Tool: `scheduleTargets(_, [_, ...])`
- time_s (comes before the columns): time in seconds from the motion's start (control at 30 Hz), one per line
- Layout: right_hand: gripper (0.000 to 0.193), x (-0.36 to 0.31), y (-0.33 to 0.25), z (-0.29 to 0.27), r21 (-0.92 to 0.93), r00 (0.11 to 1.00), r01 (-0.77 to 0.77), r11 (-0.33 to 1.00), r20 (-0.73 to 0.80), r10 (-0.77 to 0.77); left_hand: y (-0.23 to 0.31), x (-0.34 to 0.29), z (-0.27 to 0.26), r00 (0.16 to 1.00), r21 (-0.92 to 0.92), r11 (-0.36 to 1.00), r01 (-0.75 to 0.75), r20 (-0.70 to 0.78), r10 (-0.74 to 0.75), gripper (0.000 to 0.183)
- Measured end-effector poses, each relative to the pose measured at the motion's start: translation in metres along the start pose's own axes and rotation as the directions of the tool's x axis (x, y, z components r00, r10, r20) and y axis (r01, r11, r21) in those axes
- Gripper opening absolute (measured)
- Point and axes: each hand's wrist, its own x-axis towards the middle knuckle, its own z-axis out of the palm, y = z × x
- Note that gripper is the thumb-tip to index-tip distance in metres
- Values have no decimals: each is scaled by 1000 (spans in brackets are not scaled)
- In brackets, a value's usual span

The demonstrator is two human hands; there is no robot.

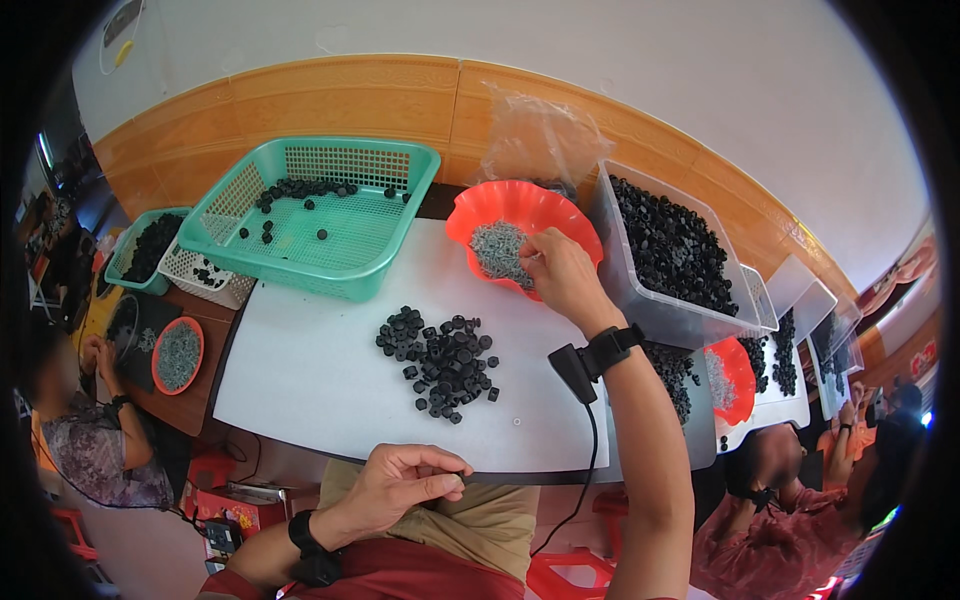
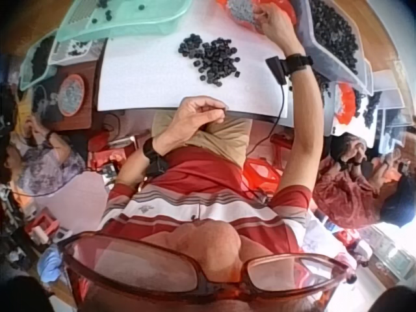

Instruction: The recorder is assembling small black components by inserting white pins into them at a manufacturing workstation.

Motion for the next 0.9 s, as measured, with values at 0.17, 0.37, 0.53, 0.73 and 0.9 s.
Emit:
scheduleTargets(0.17, [9,-3,-1,-2,139,994,-106,985,13,105,-2,-1,0,1000,-11,1000,-4,-5,4,25])
scheduleTargets(0.37, [11,-7,-4,-6,171,980,-198,965,7,199,-2,0,-1,1000,-15,1000,24,-11,-24,21])
scheduleTargets(0.53, [15,-12,-4,-6,188,982,-175,966,-42,186,-3,1,-1,1000,-26,1000,-8,-8,7,24])
scheduleTargets(0.73, [18,-15,-9,-12,234,974,-202,951,-57,221,1,1,2,1000,-27,1000,-2,-17,1,24])
scheduleTargets(0.9, [15,-26,-11,-16,369,964,-203,907,-88,252,0,1,3,1000,-27,1000,-7,-27,6,21])
